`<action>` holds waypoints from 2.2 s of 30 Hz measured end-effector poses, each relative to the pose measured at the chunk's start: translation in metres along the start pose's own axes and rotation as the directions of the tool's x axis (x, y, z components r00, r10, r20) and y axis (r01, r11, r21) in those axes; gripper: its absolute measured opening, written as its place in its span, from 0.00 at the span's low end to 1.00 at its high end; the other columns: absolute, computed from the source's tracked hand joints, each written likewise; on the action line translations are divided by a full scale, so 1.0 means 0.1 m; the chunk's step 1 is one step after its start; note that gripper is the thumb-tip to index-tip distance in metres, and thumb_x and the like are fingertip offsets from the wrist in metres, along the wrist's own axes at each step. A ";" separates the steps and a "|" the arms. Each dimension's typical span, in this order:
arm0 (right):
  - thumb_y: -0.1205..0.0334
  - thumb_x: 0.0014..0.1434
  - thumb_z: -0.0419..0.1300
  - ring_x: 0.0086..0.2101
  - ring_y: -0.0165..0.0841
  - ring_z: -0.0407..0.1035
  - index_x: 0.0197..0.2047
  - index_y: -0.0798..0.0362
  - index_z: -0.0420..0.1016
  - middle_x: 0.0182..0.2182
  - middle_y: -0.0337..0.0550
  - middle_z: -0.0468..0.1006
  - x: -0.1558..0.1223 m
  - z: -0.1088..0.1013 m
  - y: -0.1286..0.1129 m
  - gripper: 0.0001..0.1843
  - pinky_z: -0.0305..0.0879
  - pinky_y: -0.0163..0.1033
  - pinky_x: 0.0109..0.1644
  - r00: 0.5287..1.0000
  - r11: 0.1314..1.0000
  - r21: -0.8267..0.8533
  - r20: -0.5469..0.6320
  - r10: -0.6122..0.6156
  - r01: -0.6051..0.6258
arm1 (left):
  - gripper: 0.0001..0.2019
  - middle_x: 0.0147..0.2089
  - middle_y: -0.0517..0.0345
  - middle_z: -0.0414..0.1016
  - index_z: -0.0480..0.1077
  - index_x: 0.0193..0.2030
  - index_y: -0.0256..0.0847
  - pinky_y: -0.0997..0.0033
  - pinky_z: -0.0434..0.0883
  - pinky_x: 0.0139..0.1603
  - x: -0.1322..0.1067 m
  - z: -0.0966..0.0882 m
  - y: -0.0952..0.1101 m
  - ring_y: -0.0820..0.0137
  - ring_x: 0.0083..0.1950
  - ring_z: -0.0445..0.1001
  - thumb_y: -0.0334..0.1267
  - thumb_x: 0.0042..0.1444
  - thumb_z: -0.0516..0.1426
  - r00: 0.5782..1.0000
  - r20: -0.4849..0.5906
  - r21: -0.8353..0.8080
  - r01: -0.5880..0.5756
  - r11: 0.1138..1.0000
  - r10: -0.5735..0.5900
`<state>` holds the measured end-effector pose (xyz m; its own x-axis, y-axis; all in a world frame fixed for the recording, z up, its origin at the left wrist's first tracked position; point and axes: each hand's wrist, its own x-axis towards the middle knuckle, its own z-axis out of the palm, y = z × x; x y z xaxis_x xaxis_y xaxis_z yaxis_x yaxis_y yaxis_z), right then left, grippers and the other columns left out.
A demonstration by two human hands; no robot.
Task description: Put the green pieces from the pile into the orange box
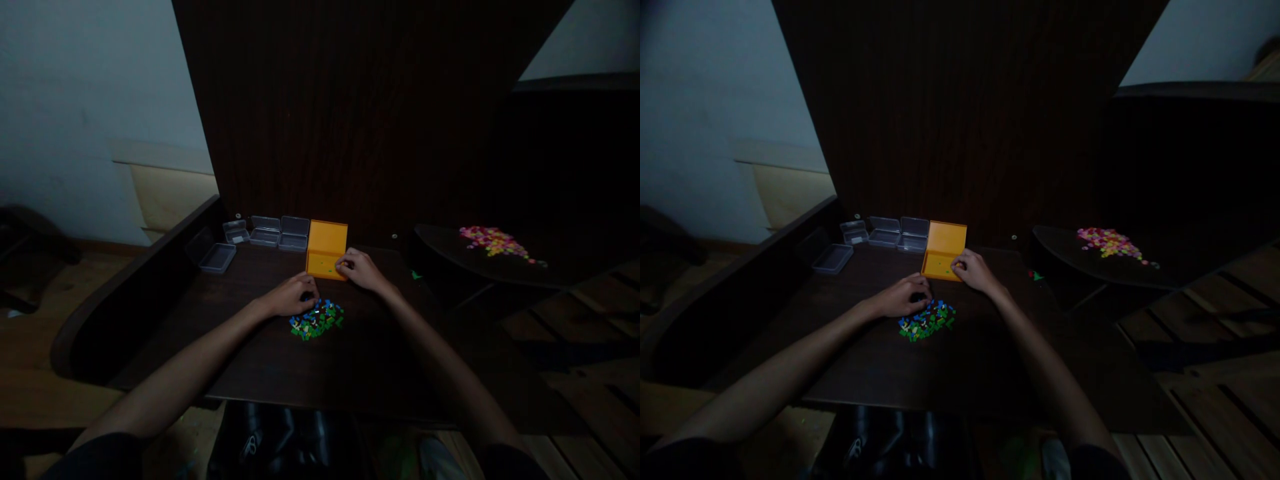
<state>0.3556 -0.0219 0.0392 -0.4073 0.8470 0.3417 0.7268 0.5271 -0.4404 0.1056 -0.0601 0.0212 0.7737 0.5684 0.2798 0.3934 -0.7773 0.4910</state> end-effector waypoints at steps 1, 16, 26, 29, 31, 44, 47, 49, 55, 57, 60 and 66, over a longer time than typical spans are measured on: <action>0.66 0.59 0.60 0.32 0.32 0.66 0.34 0.56 0.80 0.31 0.43 0.71 0.06 0.01 0.02 0.07 0.61 0.35 0.37 1.000 1.000 -0.023 0.014 0.004 -0.004 | 0.05 0.41 0.54 0.75 0.76 0.37 0.39 0.67 0.69 0.51 0.00 0.00 0.00 0.65 0.47 0.73 0.31 0.59 0.57 1.000 0.001 0.002 0.005 1.000 -0.005; 0.73 0.57 0.58 0.35 0.34 0.70 0.42 0.57 0.83 0.35 0.48 0.77 0.30 0.00 0.05 0.14 0.62 0.34 0.39 0.985 0.971 -0.240 0.168 0.030 0.012 | 0.08 0.40 0.53 0.75 0.70 0.40 0.39 0.67 0.69 0.49 -0.01 -0.05 -0.02 0.66 0.44 0.72 0.38 0.67 0.51 0.989 -0.117 -0.086 0.077 0.993 -0.087; 0.69 0.55 0.63 0.24 0.27 0.66 0.41 0.55 0.84 0.25 0.38 0.76 0.21 0.10 -0.37 0.10 0.58 0.31 0.30 0.780 0.972 0.112 0.580 -0.234 0.208 | 0.09 0.37 0.56 0.77 0.73 0.40 0.38 0.71 0.70 0.43 -0.02 -0.04 -0.18 0.68 0.40 0.75 0.40 0.64 0.55 0.912 -0.345 -0.281 0.126 0.951 -0.223; 0.69 0.55 0.64 0.23 0.26 0.64 0.41 0.55 0.83 0.22 0.35 0.73 0.19 0.19 -0.40 0.10 0.56 0.31 0.29 0.787 0.974 0.119 0.574 -0.227 0.195 | 0.10 0.38 0.55 0.78 0.74 0.40 0.38 0.70 0.70 0.45 -0.02 -0.03 -0.23 0.67 0.41 0.76 0.41 0.63 0.55 0.879 -0.404 -0.326 0.122 0.937 -0.255; 0.71 0.54 0.64 0.23 0.26 0.63 0.41 0.55 0.83 0.22 0.34 0.72 0.18 0.21 -0.40 0.11 0.55 0.31 0.29 0.793 0.976 0.118 0.568 -0.219 0.185 | 0.10 0.38 0.54 0.78 0.74 0.40 0.38 0.69 0.71 0.45 -0.01 -0.02 -0.25 0.67 0.41 0.76 0.43 0.62 0.56 0.859 -0.425 -0.366 0.126 0.922 -0.286; 0.74 0.52 0.61 0.24 0.25 0.63 0.35 0.56 0.79 0.24 0.36 0.73 0.17 0.12 -0.55 0.08 0.54 0.30 0.28 0.785 0.986 0.070 0.597 -0.164 0.152 | 0.09 0.35 0.55 0.77 0.76 0.41 0.36 0.70 0.71 0.41 -0.02 0.01 -0.27 0.70 0.36 0.74 0.39 0.56 0.62 0.835 -0.467 -0.391 0.100 0.915 -0.291; 0.71 0.53 0.60 0.24 0.25 0.63 0.35 0.57 0.78 0.23 0.35 0.72 0.20 0.09 -0.46 0.07 0.55 0.29 0.28 0.836 0.982 0.161 0.521 -0.173 0.103 | 0.08 0.37 0.54 0.78 0.76 0.41 0.38 0.68 0.71 0.43 -0.03 -0.02 -0.26 0.68 0.39 0.75 0.38 0.59 0.60 0.845 -0.476 -0.310 0.096 0.946 -0.242; 0.69 0.53 0.60 0.24 0.26 0.63 0.35 0.58 0.78 0.23 0.36 0.72 0.23 0.07 -0.35 0.07 0.56 0.30 0.28 0.890 0.973 0.224 0.433 -0.142 0.046 | 0.07 0.39 0.53 0.78 0.77 0.42 0.39 0.68 0.71 0.45 -0.04 -0.04 -0.25 0.67 0.41 0.76 0.37 0.60 0.59 0.854 -0.474 -0.276 0.087 0.957 -0.214; 0.60 0.50 0.61 0.23 0.27 0.62 0.31 0.59 0.79 0.21 0.38 0.72 0.32 0.08 0.10 0.11 0.56 0.31 0.26 0.988 0.931 0.338 0.109 0.107 -0.138 | 0.07 0.40 0.53 0.78 0.77 0.42 0.39 0.67 0.72 0.46 -0.03 -0.05 -0.24 0.67 0.42 0.76 0.37 0.60 0.59 0.842 -0.502 -0.255 0.076 0.964 -0.199; 0.59 0.48 0.62 0.22 0.27 0.62 0.31 0.60 0.80 0.20 0.38 0.72 0.33 0.11 0.23 0.12 0.56 0.31 0.26 0.978 0.912 0.352 0.059 0.201 -0.209 | 0.08 0.41 0.53 0.78 0.77 0.42 0.39 0.67 0.72 0.46 -0.03 -0.04 -0.25 0.67 0.42 0.76 0.38 0.61 0.58 0.847 -0.487 -0.257 0.092 0.962 -0.212; 0.59 0.46 0.62 0.22 0.27 0.61 0.30 0.59 0.81 0.19 0.38 0.71 0.31 0.15 0.35 0.12 0.56 0.32 0.26 0.953 0.906 0.300 0.031 0.303 -0.298 | 0.09 0.41 0.53 0.78 0.77 0.44 0.39 0.67 0.72 0.45 -0.04 -0.03 -0.28 0.66 0.42 0.76 0.38 0.62 0.57 0.851 -0.468 -0.255 0.129 0.958 -0.239; 0.61 0.43 0.64 0.22 0.27 0.62 0.28 0.57 0.82 0.19 0.36 0.71 0.28 0.18 0.42 0.10 0.56 0.32 0.27 0.936 0.915 0.205 0.024 0.351 -0.348 | 0.10 0.40 0.53 0.79 0.77 0.44 0.39 0.67 0.71 0.45 -0.05 -0.03 -0.35 0.66 0.42 0.76 0.38 0.61 0.57 0.842 -0.466 -0.243 0.175 0.954 -0.273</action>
<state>0.3649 0.0249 0.0153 -0.1396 0.9795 0.1450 0.6935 0.2012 -0.6918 0.0870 -0.0354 0.0049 0.3130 0.8161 0.4858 0.3899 -0.5768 0.7178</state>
